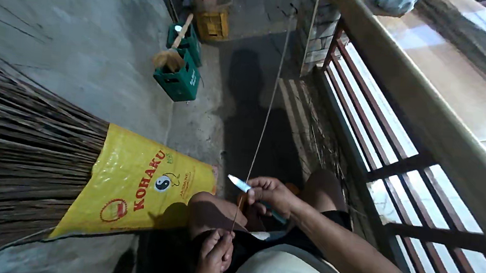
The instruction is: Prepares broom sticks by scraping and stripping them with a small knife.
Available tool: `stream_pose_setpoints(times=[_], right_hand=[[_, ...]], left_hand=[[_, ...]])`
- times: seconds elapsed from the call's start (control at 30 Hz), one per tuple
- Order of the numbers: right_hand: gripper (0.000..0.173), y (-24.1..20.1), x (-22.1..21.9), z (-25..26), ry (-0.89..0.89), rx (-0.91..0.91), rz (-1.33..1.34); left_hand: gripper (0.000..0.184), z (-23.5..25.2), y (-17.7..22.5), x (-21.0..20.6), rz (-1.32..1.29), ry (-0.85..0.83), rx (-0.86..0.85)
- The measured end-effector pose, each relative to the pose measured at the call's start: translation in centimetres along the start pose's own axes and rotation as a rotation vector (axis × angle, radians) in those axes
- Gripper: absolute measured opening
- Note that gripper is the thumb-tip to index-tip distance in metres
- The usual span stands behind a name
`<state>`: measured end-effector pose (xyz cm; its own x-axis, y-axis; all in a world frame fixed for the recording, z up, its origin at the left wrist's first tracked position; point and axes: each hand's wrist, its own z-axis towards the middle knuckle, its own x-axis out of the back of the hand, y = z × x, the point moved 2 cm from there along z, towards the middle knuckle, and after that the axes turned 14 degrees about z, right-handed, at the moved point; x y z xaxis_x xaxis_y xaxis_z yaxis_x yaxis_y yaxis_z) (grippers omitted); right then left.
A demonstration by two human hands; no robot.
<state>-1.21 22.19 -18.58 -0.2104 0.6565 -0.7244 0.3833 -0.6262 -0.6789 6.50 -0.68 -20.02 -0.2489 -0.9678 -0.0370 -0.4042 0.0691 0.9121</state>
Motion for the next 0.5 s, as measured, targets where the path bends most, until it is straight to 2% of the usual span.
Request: stream_pose_setpoints(times=[0.1, 0.27, 0.4, 0.5], right_hand=[[0.027, -0.4, 0.3, 0.2, -0.031, -0.016, 0.005], [0.026, 2.7, -1.7, -0.8, -0.114, -0.116, -0.089], [0.023, -0.1, -0.4, 0.5, 0.018, -0.024, -0.003], [0.022, -0.3, 0.3, 1.1, 0.071, 0.003, 0.012]], left_hand=[[0.017, -0.3, -0.7, 0.6, -0.024, -0.032, 0.047], [0.012, -0.3, -0.3, 1.1, -0.088, -0.071, 0.063], [0.010, -0.6, -1.0, 1.8, -0.149, -0.143, 0.124], [0.013, -0.5, -1.6, 1.9, -0.114, -0.158, 0.155]])
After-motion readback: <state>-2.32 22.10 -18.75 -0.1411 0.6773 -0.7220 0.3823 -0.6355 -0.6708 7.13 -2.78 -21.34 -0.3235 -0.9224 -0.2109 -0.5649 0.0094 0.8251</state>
